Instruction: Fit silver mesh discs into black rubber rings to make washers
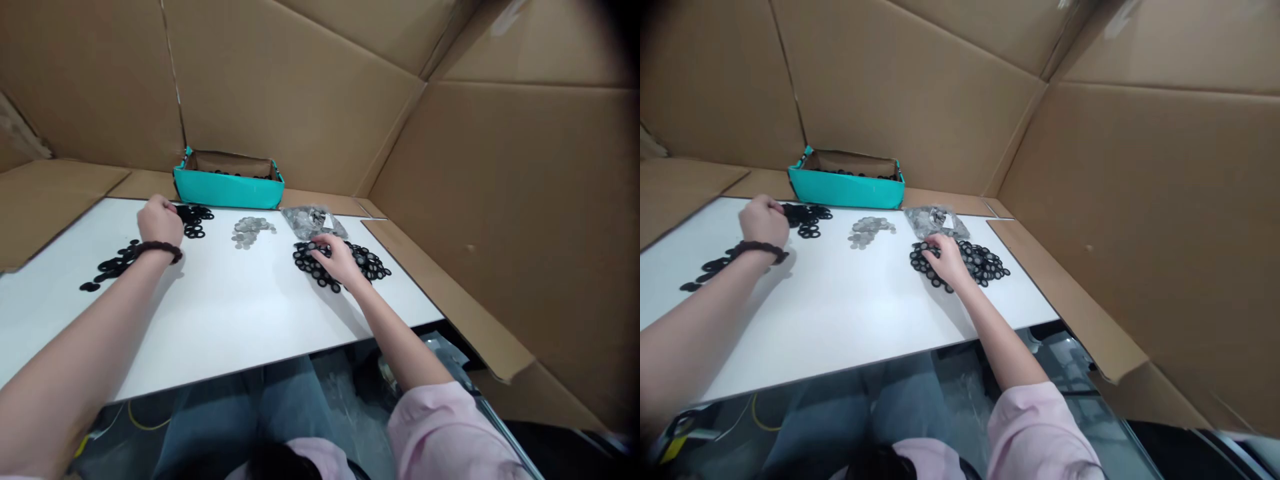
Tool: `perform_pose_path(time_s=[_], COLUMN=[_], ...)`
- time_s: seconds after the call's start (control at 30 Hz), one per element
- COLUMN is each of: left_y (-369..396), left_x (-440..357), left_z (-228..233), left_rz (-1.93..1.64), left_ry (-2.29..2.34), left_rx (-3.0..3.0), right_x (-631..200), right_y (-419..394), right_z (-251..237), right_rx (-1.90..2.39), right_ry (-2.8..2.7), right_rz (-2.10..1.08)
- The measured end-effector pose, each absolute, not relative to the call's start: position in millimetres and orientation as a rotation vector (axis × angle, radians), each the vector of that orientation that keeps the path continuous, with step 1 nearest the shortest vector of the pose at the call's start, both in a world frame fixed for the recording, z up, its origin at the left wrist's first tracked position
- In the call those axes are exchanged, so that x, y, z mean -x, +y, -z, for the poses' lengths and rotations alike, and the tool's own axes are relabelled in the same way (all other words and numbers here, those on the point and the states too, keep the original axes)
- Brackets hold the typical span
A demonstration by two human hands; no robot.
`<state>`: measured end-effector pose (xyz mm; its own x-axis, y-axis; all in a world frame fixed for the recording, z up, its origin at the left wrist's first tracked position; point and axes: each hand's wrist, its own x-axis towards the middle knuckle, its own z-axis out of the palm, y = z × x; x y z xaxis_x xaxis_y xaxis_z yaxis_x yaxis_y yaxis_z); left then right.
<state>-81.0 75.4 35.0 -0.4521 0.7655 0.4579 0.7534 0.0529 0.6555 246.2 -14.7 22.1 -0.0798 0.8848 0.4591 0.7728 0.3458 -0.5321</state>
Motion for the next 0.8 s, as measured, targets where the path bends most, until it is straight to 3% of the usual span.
perform_pose_path(time_s=[0.13, 0.33, 0.6, 0.8], left_y=[87, 88, 81, 79], left_x=[91, 109, 116, 122], left_z=[-36, -21, -24, -19], left_rz=[-1.312, -1.002, -1.236, -1.47], left_ry=[2.292, 2.447, 2.404, 2.265], left_rx=[-1.898, -1.884, -1.791, -1.929], right_x=[-287, -321, -318, -300], right_y=[-19, -13, 7, 13], right_z=[-21, -9, -19, -65], right_rx=[1.648, 1.768, 1.951, 1.884], right_ry=[-1.798, -1.699, -1.643, -1.562], right_rz=[0.045, 0.071, -0.05, 0.157])
